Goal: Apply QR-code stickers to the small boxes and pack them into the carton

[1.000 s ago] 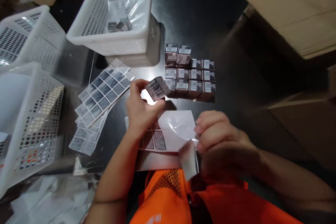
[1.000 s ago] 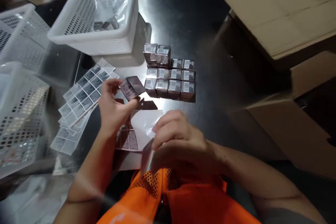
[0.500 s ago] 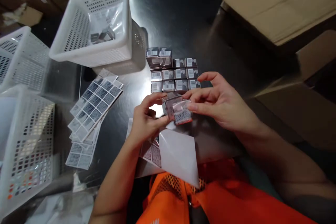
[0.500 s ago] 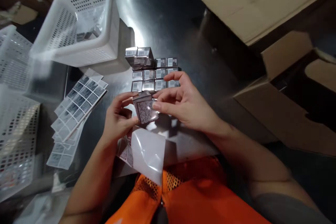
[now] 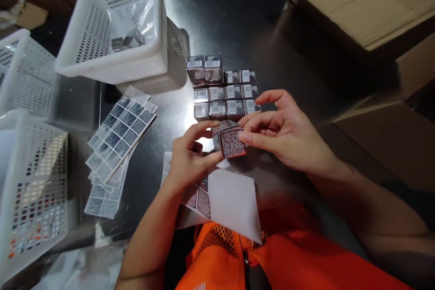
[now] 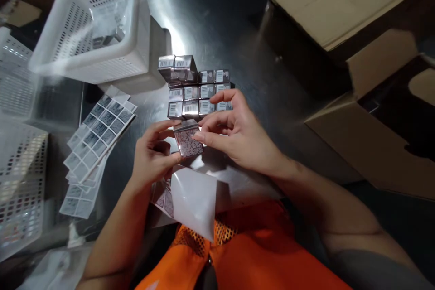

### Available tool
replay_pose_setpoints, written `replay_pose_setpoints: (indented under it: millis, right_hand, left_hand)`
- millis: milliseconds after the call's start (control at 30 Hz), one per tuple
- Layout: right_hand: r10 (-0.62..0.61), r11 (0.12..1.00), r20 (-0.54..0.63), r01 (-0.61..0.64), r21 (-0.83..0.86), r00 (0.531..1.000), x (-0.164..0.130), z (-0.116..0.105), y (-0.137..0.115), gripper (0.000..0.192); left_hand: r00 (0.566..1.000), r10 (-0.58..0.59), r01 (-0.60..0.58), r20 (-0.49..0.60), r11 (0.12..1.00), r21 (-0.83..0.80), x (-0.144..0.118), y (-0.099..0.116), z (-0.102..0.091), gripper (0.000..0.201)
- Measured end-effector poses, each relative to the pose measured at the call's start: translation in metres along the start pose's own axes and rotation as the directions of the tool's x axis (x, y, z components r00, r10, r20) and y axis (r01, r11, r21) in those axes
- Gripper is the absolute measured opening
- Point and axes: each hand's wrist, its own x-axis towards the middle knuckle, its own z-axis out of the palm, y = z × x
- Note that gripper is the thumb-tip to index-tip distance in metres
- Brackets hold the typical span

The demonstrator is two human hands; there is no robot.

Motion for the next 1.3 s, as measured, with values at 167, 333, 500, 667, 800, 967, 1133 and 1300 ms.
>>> replay_pose_setpoints:
  millis: [167,333,500,667,800,967,1133,1300]
  right_hand:
    - [0.004,1.000,-0.029,-0.005,-0.021,1.000,-0.0002,0.0005,-0.0008,0.058]
    - [0.020,1.000,-0.014,-0.020,0.009,1.000,-0.0006,0.0007,-0.0008,0.057]
    - [0.019,1.000,-0.015,-0.019,-0.005,1.000,-0.0005,0.0001,0.0002,0.057]
    - [0.016,1.000,-0.006,-0.016,0.007,1.000,0.0001,-0.0003,0.0006,0.056]
    - [0.015,1.000,-0.006,-0.015,0.016,1.000,-0.0005,0.0006,-0.0006,0.055]
    - [0.020,1.000,-0.004,-0.020,0.017,1.000,-0.0001,0.0014,-0.0009,0.055]
    - [0.005,1.000,-0.037,-0.006,-0.019,0.999,0.0021,0.0030,-0.0003,0.057]
    - [-0.028,0.994,-0.126,0.015,-0.107,0.992,-0.0040,0.0085,0.0022,0.055]
  left_hand:
    - [1.000,0.006,-0.006,0.004,1.000,0.019,-0.0006,-0.0003,-0.0003,0.053]
    - [1.000,0.012,-0.012,-0.002,1.000,0.011,-0.0013,-0.0008,-0.0003,0.053]
    - [1.000,0.012,-0.012,-0.002,1.000,0.025,-0.0012,-0.0008,0.0001,0.052]
    - [1.000,0.003,-0.003,0.003,1.000,0.029,-0.0009,-0.0012,0.0002,0.053]
    - [1.000,0.011,-0.011,-0.007,0.999,0.030,-0.0009,-0.0011,0.0005,0.052]
    - [1.000,0.016,-0.016,-0.007,1.000,0.013,-0.0011,-0.0007,0.0004,0.052]
    - [0.999,-0.021,0.022,-0.029,0.999,0.023,-0.0008,-0.0002,0.0018,0.054]
    - [0.995,-0.016,0.018,-0.099,1.000,0.024,-0.0022,0.0053,0.0075,0.048]
